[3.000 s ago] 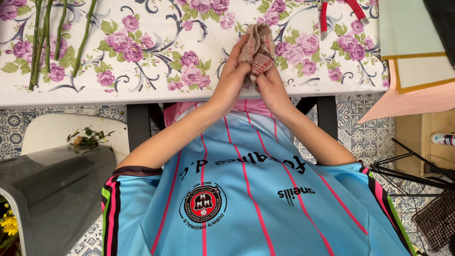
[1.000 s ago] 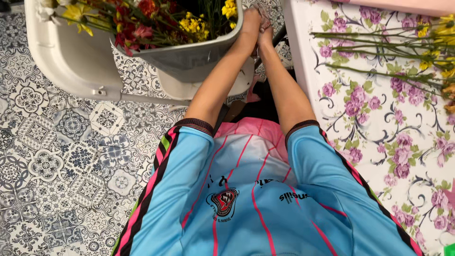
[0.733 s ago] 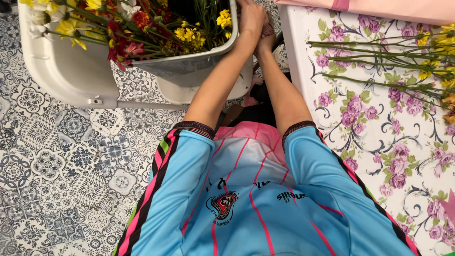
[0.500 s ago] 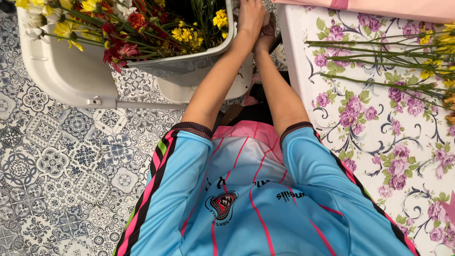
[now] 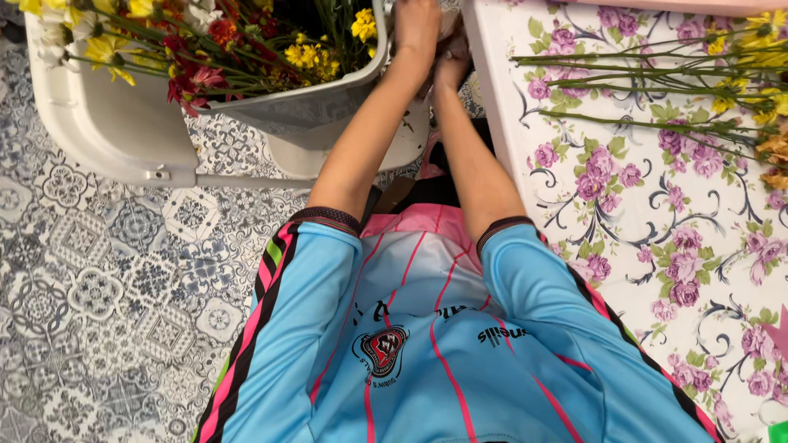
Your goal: The person trims flower stems using shears on a floral-patterned workspace, wipes their hands with a cloth, and then prepares a sheet of wrapping paper.
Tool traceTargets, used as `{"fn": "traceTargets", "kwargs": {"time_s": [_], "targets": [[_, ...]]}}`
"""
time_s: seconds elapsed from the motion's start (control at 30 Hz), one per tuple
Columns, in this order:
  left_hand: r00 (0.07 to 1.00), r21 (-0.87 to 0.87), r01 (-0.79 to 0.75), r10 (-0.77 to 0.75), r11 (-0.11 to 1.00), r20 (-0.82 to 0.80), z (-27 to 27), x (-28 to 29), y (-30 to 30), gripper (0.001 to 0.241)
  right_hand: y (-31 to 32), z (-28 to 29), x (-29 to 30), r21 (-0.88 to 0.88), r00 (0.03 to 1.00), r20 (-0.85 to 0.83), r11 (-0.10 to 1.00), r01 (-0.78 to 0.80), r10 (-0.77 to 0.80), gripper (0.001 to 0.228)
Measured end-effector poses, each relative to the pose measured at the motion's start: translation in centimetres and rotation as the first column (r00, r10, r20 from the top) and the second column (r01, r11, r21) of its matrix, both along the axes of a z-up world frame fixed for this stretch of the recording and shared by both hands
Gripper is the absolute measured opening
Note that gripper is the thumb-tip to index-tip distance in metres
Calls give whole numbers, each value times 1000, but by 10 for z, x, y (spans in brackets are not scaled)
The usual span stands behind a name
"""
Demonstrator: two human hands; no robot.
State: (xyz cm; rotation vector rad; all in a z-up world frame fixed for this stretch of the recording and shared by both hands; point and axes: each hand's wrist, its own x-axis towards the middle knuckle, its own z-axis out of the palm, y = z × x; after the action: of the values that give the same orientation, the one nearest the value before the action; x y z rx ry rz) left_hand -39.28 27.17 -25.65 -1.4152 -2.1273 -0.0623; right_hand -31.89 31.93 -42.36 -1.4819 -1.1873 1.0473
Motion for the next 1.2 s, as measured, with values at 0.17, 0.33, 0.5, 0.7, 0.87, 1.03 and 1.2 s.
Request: {"fn": "traceTargets", "kwargs": {"time_s": [0.17, 0.33, 0.5, 0.7, 0.87, 1.03, 1.2], "targets": [[802, -51, -43, 65, 998, 594, -15, 10, -2, 15, -36, 50, -1, -532, 873, -477, 825, -193, -104, 31], [663, -62, 245, -121, 967, 739, 46, 41, -80, 37, -99, 110, 48, -439, 613, -790, 702, -561, -3, 118], [513, 31, 409, -258, 912, 819, 194, 76, -205, 41, -156, 181, 95, -437, 547, -837, 644, -628, -34, 100], [481, 289, 425, -484, 858, 731, 249, 92, -285, 40, -243, 289, 162, -282, 369, -929, 591, -755, 28, 88], [255, 281, 421, -410, 862, 876, 308, 140, -310, 80, -286, 332, 214, -236, 278, -959, 708, -666, -58, 61], [36, 124, 475, -160, 871, 986, 331, 199, -299, 100, -319, 378, 282, 28, 345, -916, 891, -453, 204, 46], [-195, 284, 625, -207, 727, 959, 345, 255, -263, 91, -341, 412, 350, 31, 477, -866, 968, -248, 150, 61]]}}
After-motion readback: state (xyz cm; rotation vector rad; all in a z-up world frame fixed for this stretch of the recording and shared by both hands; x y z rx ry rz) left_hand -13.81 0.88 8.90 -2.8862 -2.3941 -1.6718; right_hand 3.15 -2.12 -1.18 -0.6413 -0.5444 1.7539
